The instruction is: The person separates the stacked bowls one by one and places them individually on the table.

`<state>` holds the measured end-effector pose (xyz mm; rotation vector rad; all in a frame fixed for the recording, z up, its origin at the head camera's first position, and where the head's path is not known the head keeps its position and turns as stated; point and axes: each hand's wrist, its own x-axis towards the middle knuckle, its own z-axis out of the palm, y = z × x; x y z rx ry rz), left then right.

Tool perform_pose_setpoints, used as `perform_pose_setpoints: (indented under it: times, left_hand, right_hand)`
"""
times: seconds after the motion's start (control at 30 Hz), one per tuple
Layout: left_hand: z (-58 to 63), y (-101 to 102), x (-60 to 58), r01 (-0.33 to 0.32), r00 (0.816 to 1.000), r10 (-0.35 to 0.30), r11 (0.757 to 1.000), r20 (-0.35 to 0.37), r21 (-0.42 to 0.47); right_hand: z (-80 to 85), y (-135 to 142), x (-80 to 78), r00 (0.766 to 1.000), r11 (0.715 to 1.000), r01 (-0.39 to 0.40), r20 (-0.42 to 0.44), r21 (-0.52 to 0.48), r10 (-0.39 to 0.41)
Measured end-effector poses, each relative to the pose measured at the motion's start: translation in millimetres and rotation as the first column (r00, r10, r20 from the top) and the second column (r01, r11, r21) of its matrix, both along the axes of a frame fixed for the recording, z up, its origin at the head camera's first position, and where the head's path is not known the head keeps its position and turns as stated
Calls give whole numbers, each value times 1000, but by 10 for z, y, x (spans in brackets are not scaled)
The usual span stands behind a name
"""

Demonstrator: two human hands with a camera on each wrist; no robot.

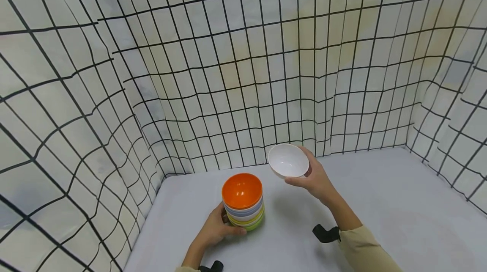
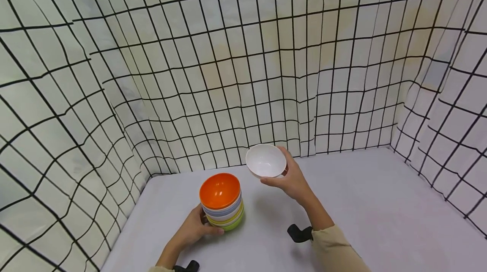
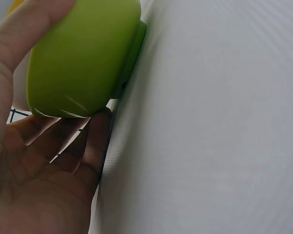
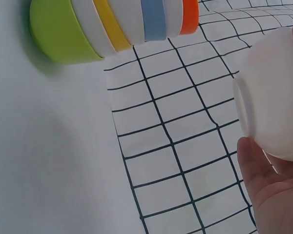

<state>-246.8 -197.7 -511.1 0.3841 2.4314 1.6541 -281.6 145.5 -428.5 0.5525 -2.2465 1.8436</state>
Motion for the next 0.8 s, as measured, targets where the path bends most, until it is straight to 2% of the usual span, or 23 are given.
perform_pose_setpoints:
  times: [0.57, 0.8]
  left_hand:
    - [-11, 26, 13, -19, 1000, 19, 1000, 11, -14]
    - [-23, 17, -3, -9, 1000, 9, 1000, -6, -13]
  right_hand:
    - [-40, 382, -81, 986, 981, 166, 8, 101, -168]
    - [-148, 572, -191, 978, 975, 203, 36, 93, -207]
